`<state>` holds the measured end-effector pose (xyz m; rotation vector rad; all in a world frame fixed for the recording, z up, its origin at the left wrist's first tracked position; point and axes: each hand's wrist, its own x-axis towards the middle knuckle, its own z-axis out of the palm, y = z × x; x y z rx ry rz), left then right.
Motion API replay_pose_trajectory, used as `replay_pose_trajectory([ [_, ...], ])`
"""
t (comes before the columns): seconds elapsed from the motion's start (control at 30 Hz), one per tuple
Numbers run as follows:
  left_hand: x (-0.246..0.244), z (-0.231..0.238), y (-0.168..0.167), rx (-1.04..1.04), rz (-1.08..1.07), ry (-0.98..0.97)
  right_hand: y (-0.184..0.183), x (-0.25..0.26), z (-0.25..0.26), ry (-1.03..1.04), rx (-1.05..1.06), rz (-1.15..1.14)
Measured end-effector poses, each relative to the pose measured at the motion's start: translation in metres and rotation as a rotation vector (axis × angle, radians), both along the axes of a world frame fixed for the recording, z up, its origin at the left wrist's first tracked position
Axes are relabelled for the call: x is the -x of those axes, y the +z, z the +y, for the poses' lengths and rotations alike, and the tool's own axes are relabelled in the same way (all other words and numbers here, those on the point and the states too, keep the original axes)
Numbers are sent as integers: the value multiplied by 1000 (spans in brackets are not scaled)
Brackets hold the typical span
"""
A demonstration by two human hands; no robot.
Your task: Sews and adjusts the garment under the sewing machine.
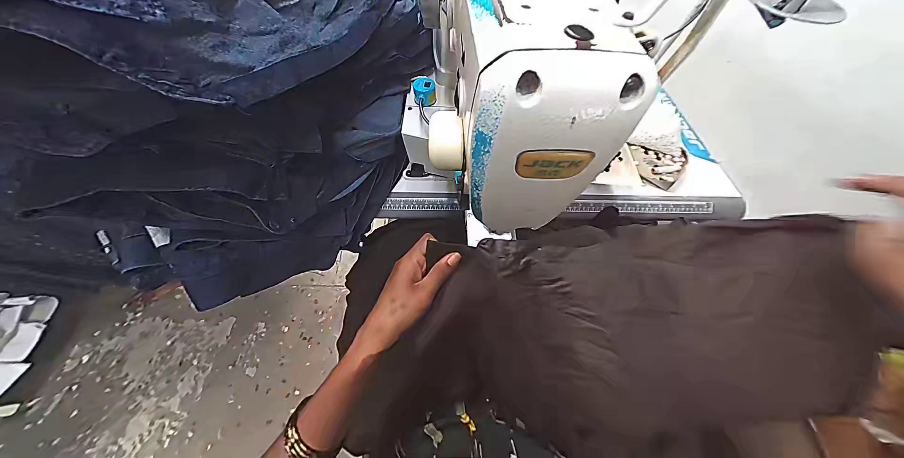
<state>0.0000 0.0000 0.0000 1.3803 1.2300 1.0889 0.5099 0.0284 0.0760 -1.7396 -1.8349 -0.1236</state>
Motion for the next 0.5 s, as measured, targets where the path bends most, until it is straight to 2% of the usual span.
replay_pose_trajectory([
  [0.03,-4,4,0,44,-22,16,-6,62,13,162,56,-46],
  [0.1,-10,11,3,77,-45,51,-39,167,28,397,169,65],
  [0.13,-13,13,4,82,-44,61,-57,204,30,500,222,181],
  [0.2,-18,18,7,80,-41,75,-76,248,32,576,290,377],
  [0.3,-21,23,8,54,-34,92,-70,261,42,534,365,450],
  [0.43,-22,22,6,42,-20,95,-65,257,48,519,332,354],
  [0.5,-22,22,4,26,-11,96,-60,247,53,432,276,258],
])
